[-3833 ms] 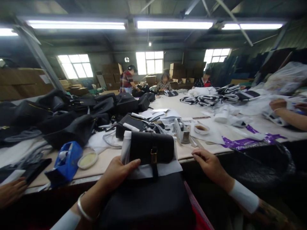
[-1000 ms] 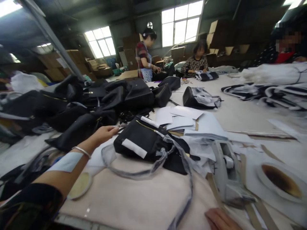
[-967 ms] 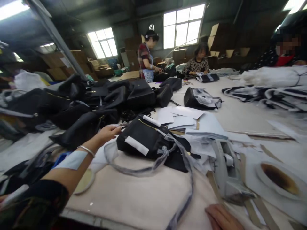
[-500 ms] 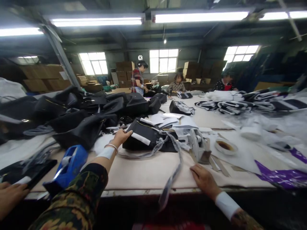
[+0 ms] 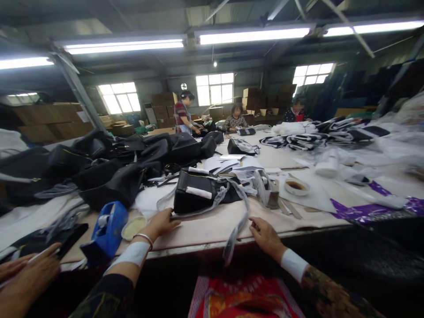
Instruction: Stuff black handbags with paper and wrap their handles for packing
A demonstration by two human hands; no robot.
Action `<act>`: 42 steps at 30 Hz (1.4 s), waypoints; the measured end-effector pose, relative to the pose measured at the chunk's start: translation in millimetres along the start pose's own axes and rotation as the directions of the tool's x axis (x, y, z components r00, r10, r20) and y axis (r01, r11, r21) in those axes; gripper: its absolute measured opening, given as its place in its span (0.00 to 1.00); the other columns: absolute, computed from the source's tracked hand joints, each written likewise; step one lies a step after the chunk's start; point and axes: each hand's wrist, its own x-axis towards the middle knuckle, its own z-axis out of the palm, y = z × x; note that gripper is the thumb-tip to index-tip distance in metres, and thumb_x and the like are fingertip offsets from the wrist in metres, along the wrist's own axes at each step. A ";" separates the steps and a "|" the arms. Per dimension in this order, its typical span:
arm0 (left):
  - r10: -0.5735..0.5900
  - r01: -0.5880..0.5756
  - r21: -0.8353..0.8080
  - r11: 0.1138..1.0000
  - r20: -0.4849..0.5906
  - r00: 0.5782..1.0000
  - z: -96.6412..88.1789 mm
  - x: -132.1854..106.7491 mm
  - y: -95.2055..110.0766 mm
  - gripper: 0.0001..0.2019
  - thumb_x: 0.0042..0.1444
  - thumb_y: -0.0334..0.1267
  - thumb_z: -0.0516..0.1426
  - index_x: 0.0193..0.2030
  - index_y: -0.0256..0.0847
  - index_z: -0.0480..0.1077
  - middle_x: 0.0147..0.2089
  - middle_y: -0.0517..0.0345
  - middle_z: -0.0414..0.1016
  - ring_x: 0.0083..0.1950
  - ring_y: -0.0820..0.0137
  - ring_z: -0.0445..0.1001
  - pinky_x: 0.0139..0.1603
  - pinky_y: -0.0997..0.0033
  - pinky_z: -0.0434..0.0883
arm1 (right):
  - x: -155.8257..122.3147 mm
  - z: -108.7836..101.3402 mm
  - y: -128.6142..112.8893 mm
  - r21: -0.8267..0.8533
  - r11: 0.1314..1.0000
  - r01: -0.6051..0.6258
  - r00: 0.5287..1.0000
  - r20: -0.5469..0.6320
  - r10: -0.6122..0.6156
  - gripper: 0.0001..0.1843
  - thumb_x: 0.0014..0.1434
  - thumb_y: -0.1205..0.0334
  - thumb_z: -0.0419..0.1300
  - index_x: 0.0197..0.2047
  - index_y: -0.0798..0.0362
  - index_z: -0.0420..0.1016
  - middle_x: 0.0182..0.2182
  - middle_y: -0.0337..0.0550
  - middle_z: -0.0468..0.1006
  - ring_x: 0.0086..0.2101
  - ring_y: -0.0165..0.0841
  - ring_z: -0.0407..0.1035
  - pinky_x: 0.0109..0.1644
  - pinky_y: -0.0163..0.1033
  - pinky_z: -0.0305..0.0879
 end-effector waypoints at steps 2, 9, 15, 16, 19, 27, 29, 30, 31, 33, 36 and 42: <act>0.014 -0.015 0.024 1.000 0.022 1.000 9.3 -18.0 10.7 0.10 0.50 0.42 0.62 0.35 0.38 0.75 0.43 0.39 0.80 0.52 0.46 0.76 0.60 0.47 0.63 | -7.3 1.5 -16.3 -0.033 0.998 0.061 0.997 0.044 -0.059 0.26 0.60 0.65 0.54 0.61 0.56 0.72 0.41 0.51 0.78 0.42 0.42 0.72 0.50 0.46 0.68; 0.165 -0.138 -0.197 0.971 0.130 0.978 42.7 -56.1 112.7 0.17 0.63 0.47 0.51 0.27 0.42 0.69 0.32 0.50 0.77 0.37 0.60 0.75 0.42 0.64 0.67 | -0.4 -8.1 -57.8 -0.221 0.949 0.224 0.939 0.311 -0.149 0.21 0.62 0.70 0.51 0.55 0.51 0.76 0.40 0.52 0.75 0.37 0.39 0.71 0.43 0.41 0.64; 0.205 -0.107 -0.484 0.869 0.155 0.966 89.2 -53.9 189.9 0.13 0.61 0.44 0.51 0.28 0.43 0.68 0.35 0.50 0.76 0.39 0.62 0.72 0.43 0.64 0.66 | 4.0 -7.9 -53.8 -0.193 0.949 0.248 0.925 0.337 -0.173 0.13 0.62 0.69 0.53 0.45 0.53 0.77 0.39 0.50 0.76 0.37 0.38 0.70 0.41 0.39 0.61; 0.177 -0.076 -0.515 0.854 0.152 0.972 95.8 -53.1 195.9 0.12 0.60 0.44 0.52 0.29 0.43 0.68 0.36 0.48 0.76 0.40 0.60 0.72 0.44 0.62 0.66 | 2.0 -6.5 -51.3 -0.181 0.951 0.250 0.931 0.316 -0.184 0.13 0.62 0.69 0.53 0.45 0.53 0.77 0.39 0.50 0.76 0.37 0.38 0.70 0.41 0.39 0.61; 0.094 0.028 -0.616 0.787 0.164 0.982 110.2 -53.2 204.9 0.11 0.58 0.46 0.56 0.31 0.43 0.69 0.38 0.46 0.76 0.42 0.58 0.72 0.46 0.60 0.66 | -4.0 -0.6 -44.3 -0.153 0.956 0.252 0.949 0.234 -0.212 0.14 0.63 0.70 0.51 0.44 0.54 0.77 0.38 0.50 0.77 0.37 0.39 0.70 0.41 0.40 0.61; 0.061 0.320 -0.845 0.429 0.381 0.922 110.4 -51.2 208.6 0.23 0.54 0.60 0.57 0.39 0.39 0.72 0.32 0.52 0.75 0.34 0.63 0.74 0.33 0.66 0.70 | 9.9 6.8 -65.1 0.134 0.982 0.130 0.988 0.071 -0.140 0.14 0.62 0.69 0.47 0.33 0.54 0.73 0.29 0.48 0.76 0.30 0.37 0.70 0.36 0.39 0.62; 0.131 0.329 -0.871 0.364 0.397 0.908 94.8 -46.5 206.3 0.22 0.52 0.57 0.60 0.38 0.37 0.74 0.32 0.52 0.75 0.33 0.64 0.73 0.32 0.67 0.70 | 21.3 1.0 -75.4 0.356 0.934 0.017 0.996 0.076 -0.047 0.11 0.62 0.66 0.50 0.36 0.53 0.74 0.31 0.46 0.78 0.33 0.37 0.72 0.38 0.39 0.65; 0.154 0.309 -0.876 0.370 0.386 0.910 83.0 -43.1 204.0 0.19 0.51 0.53 0.61 0.36 0.36 0.75 0.31 0.53 0.75 0.32 0.66 0.72 0.31 0.68 0.69 | 27.5 -1.5 -79.8 0.465 0.884 -0.043 0.997 0.073 0.011 0.09 0.63 0.64 0.53 0.40 0.53 0.75 0.33 0.46 0.79 0.34 0.37 0.72 0.40 0.40 0.66; 0.174 0.262 -0.867 0.424 0.362 0.916 68.4 -38.6 201.1 0.16 0.51 0.48 0.61 0.36 0.35 0.76 0.30 0.54 0.75 0.30 0.67 0.70 0.30 0.69 0.68 | 33.7 -2.9 -83.8 0.560 0.822 -0.106 0.994 0.069 0.081 0.09 0.63 0.60 0.55 0.42 0.52 0.75 0.35 0.46 0.79 0.35 0.37 0.72 0.40 0.40 0.67; 0.188 0.099 -0.771 0.629 0.275 0.943 33.0 -26.3 192.9 0.12 0.54 0.43 0.57 0.35 0.35 0.76 0.26 0.57 0.72 0.25 0.71 0.67 0.26 0.72 0.65 | 44.7 -0.7 -91.5 0.682 0.690 -0.243 0.966 0.104 0.238 0.15 0.60 0.51 0.60 0.43 0.53 0.75 0.31 0.44 0.79 0.31 0.37 0.72 0.37 0.40 0.68; 0.233 -0.105 -0.577 0.810 0.153 0.960 -26.8 2.5 175.4 0.09 0.51 0.41 0.60 0.31 0.37 0.76 0.25 0.58 0.73 0.25 0.70 0.69 0.27 0.71 0.65 | 53.6 15.2 -107.3 0.704 0.551 -0.448 0.891 0.303 0.337 0.18 0.51 0.48 0.64 0.37 0.55 0.74 0.22 0.39 0.74 0.23 0.34 0.68 0.28 0.38 0.64; -0.014 -0.048 -0.375 0.926 -0.160 0.987 -107.3 84.9 110.8 0.07 0.47 0.32 0.63 0.36 0.39 0.76 0.44 0.45 0.79 0.57 0.47 0.73 0.56 0.57 0.66 | 56.6 56.8 -144.6 0.645 0.470 -0.602 0.796 0.534 0.285 0.20 0.47 0.51 0.66 0.41 0.56 0.75 0.24 0.38 0.75 0.23 0.31 0.69 0.25 0.35 0.62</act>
